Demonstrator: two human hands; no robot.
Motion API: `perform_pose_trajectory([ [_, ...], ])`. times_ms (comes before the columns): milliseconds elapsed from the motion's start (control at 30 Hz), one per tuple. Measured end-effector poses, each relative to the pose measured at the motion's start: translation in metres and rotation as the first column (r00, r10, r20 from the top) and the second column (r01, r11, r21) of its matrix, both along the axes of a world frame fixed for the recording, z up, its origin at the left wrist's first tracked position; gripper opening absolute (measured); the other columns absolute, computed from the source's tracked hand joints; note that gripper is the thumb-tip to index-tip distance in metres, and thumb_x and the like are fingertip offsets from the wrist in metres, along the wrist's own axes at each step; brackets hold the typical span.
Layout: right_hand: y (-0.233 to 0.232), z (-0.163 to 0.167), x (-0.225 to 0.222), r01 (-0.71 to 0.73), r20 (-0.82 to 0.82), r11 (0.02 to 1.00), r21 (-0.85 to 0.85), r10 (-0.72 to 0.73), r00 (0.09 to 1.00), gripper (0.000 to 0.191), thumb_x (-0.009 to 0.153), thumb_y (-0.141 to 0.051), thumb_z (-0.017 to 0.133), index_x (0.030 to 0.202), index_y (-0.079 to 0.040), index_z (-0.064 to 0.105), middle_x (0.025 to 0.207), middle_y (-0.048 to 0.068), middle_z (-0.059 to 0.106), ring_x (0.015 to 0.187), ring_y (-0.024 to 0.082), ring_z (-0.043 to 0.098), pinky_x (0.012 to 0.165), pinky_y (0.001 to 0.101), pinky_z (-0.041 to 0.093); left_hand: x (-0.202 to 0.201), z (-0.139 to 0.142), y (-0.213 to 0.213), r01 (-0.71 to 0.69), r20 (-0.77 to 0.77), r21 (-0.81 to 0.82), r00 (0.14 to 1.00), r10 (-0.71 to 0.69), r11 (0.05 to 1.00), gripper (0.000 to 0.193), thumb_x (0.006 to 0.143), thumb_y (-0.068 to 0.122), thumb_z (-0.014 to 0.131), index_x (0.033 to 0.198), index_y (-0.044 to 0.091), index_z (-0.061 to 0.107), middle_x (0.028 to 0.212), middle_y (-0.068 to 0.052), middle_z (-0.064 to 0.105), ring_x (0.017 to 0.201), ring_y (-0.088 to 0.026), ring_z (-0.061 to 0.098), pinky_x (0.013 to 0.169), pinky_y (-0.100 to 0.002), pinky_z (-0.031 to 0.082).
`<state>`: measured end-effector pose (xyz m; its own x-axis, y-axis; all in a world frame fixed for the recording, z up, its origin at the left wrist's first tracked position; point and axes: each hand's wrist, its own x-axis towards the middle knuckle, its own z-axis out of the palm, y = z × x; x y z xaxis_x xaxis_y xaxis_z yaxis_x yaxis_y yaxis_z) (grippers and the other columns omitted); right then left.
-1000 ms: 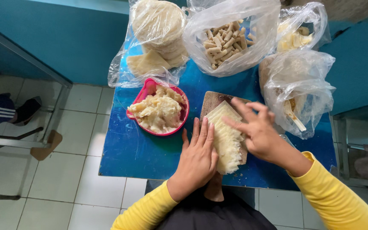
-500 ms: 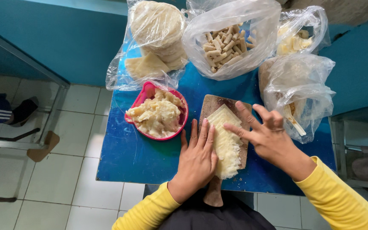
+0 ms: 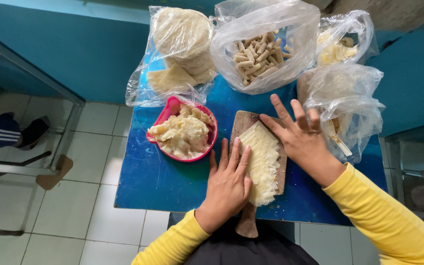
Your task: The person folds square pastry wrappers on a small wooden board, spooning filling from a plastic bag onto each wrapper with a spoon, folding the wrappers over the filling, and pressing the folded pieces, building a stack of filled pastries on the board.
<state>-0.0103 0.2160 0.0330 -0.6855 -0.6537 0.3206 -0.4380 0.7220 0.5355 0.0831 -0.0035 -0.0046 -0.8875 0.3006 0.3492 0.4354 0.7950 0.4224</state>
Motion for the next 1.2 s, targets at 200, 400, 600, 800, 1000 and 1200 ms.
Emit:
perform_pose_trajectory([
  [200,-0.01,-0.001,0.017,-0.106,0.009,0.994,-0.033,0.106,0.994,0.057,0.095,-0.019,0.055,0.149,-0.033,0.063,0.168,0.004,0.035,0.137,0.029,0.036,0.103,0.0429,0.028,-0.001,-0.001,0.001,-0.003,-0.001,-0.001,1.0,0.003,1.0,0.066,0.09,0.025,0.055,0.152,0.005,0.046,0.163,-0.023,0.033,0.154,-0.045,0.023,0.119,-0.065,0.018],
  [400,-0.014,0.002,0.012,0.093,-0.068,0.987,0.128,-0.085,0.994,0.057,0.093,-0.018,0.054,0.148,-0.035,0.061,0.169,0.003,0.034,0.137,0.028,0.036,0.103,0.0433,0.029,0.0,-0.001,0.001,-0.002,-0.002,0.005,1.0,0.002,1.0,0.066,0.09,0.026,0.055,0.152,0.004,0.046,0.164,-0.024,0.033,0.154,-0.046,0.023,0.119,-0.065,0.017],
  [600,-0.017,0.003,0.032,0.014,-0.002,0.998,0.067,-0.014,1.0,0.058,0.093,-0.017,0.055,0.149,-0.034,0.059,0.169,0.004,0.032,0.138,0.029,0.037,0.103,0.0456,0.029,-0.001,0.0,0.001,-0.009,-0.008,-0.002,1.0,0.009,1.0,0.066,0.09,0.026,0.055,0.152,0.004,0.046,0.164,-0.024,0.033,0.154,-0.045,0.024,0.12,-0.065,0.017],
  [800,-0.024,-0.001,0.025,0.1,-0.11,0.968,0.231,-0.076,0.991,0.062,0.093,-0.02,0.053,0.153,-0.034,0.056,0.169,0.002,0.031,0.137,0.027,0.037,0.104,0.0443,0.028,0.0,-0.003,0.002,-0.001,0.008,-0.013,1.0,0.001,1.0,0.067,0.09,0.026,0.055,0.152,0.004,0.046,0.163,-0.024,0.033,0.153,-0.046,0.024,0.119,-0.065,0.018],
  [1000,-0.033,0.006,0.014,0.163,-0.233,0.931,0.327,-0.088,0.969,0.049,0.095,-0.019,0.054,0.141,-0.031,0.066,0.169,0.004,0.033,0.136,0.027,0.037,0.103,0.0446,0.027,0.0,-0.004,0.003,-0.019,-0.005,-0.011,1.0,0.019,1.0,0.066,0.09,0.026,0.055,0.152,0.005,0.046,0.164,-0.022,0.033,0.154,-0.045,0.024,0.12,-0.065,0.018],
  [1200,-0.012,0.021,0.03,0.131,0.088,0.991,-0.035,-0.128,0.988,0.047,0.09,-0.012,0.061,0.132,-0.031,0.07,0.169,0.007,0.035,0.137,0.031,0.036,0.105,0.0465,0.024,0.0,-0.005,0.003,-0.014,0.0,-0.001,1.0,0.014,1.0,0.066,0.091,0.026,0.055,0.152,0.004,0.045,0.165,-0.023,0.032,0.154,-0.045,0.023,0.12,-0.065,0.017],
])
